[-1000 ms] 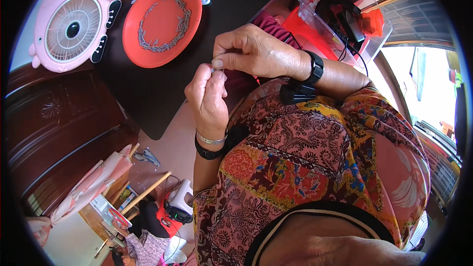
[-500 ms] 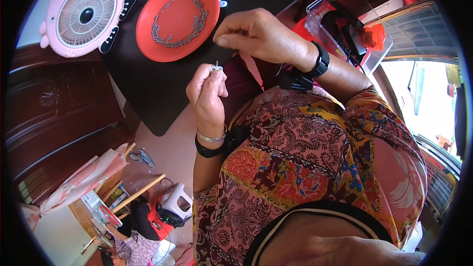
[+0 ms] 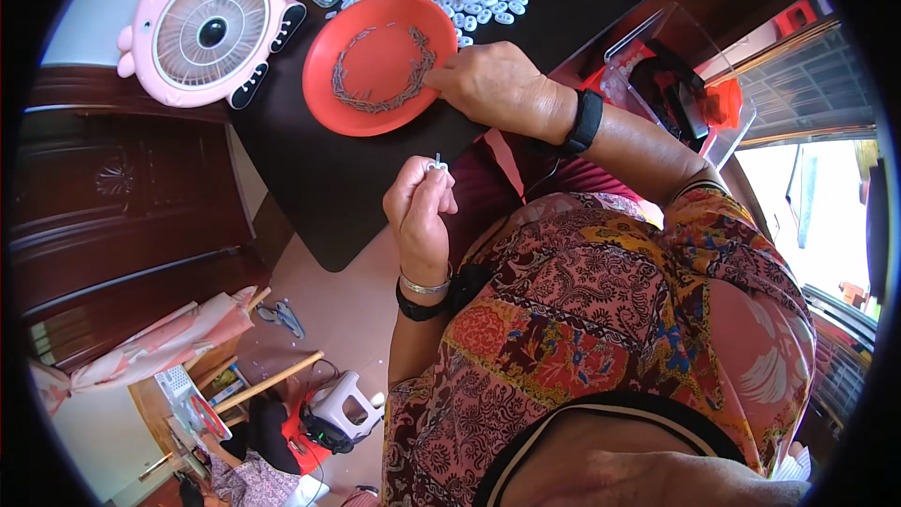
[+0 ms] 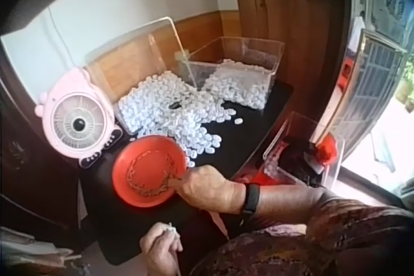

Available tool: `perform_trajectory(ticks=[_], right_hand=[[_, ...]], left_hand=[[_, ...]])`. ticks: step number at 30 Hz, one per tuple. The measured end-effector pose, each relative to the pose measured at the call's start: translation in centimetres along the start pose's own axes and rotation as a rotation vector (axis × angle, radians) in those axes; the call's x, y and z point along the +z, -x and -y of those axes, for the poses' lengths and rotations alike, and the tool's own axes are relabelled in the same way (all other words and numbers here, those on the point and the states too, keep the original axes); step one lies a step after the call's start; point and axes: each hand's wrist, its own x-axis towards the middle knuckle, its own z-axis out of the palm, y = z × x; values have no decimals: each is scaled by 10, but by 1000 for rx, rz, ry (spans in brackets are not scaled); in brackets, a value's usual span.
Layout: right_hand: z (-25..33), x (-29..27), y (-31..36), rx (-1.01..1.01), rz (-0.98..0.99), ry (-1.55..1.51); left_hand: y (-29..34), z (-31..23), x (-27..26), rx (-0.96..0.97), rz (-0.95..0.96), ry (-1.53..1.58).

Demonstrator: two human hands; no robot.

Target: Assembling small white plastic components by inserting metal pins or screws by hand.

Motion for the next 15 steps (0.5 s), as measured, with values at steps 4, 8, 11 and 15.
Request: perform_trajectory(ticks=[4, 8, 11, 15], right_hand=[[6, 1, 5, -95, -143, -43], [13, 1, 15, -201, -290, -133], [15, 2, 14, -243, -320, -190], [21, 2, 15, -335, -345, -228]], left_hand=[[0, 1, -1, 13, 8, -5], [2, -1, -2, 11, 6, 12], [7, -5, -3, 29, 22, -17], [25, -23, -3, 54, 13, -110]])
